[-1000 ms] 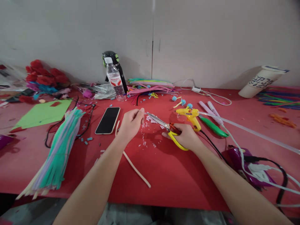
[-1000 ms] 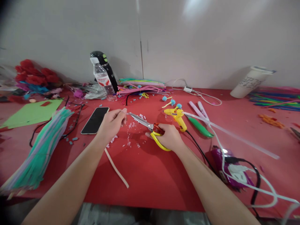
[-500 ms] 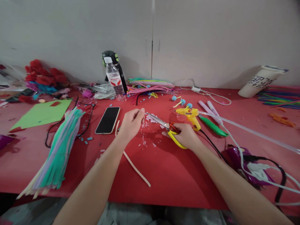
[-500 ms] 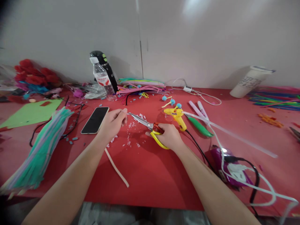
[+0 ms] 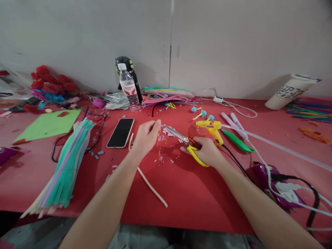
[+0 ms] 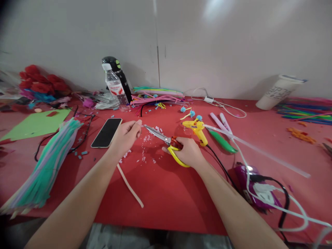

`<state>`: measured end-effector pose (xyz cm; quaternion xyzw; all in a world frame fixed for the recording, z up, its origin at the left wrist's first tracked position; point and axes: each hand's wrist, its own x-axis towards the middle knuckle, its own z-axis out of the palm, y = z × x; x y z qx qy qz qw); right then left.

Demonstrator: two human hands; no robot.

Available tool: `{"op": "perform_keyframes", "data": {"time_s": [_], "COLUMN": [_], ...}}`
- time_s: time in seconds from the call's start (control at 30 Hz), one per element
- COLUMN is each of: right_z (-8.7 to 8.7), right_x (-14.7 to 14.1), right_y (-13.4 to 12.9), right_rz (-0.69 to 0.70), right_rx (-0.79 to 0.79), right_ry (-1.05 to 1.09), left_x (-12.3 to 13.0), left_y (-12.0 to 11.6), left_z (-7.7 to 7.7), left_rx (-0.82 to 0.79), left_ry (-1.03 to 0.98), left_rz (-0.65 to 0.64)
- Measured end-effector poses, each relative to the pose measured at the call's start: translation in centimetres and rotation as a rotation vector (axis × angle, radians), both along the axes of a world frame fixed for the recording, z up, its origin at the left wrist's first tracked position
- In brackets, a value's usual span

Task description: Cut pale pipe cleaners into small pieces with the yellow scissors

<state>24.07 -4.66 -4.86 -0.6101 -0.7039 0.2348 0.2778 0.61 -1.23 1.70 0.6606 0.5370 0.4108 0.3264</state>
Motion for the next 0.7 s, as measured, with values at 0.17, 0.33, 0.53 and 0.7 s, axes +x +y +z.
{"op": "perform_keyframes", "data": {"time_s": [0.17, 0.33, 0.53, 0.7], "right_z": [0.02, -0.04, -0.33, 0.21], "right_x": [-0.06, 0.06, 0.20, 0.03], "right_y": [0.00, 0.07, 0.34, 0.13], "right_rz": [-0.002, 0.004, 0.017, 0.002], "right_rx": [-0.001, -0.016, -0.003, -0.007], "right_ry": [-0.002, 0.002, -0.015, 0.022], "left_x": [-0.12, -0.12, -0.39, -0.53], "left_y": [-0.03, -0.04, 0.30, 0.38], "left_z": [0.06, -0.01, -0.38, -0.35], "left_rx": [-0.001, -0.008, 0.035, 0.032], "left_ry": [-0.020, -0.008, -0.008, -0.018], "left_rz": [-0.035, -0.043, -0.057, -0.078]}}
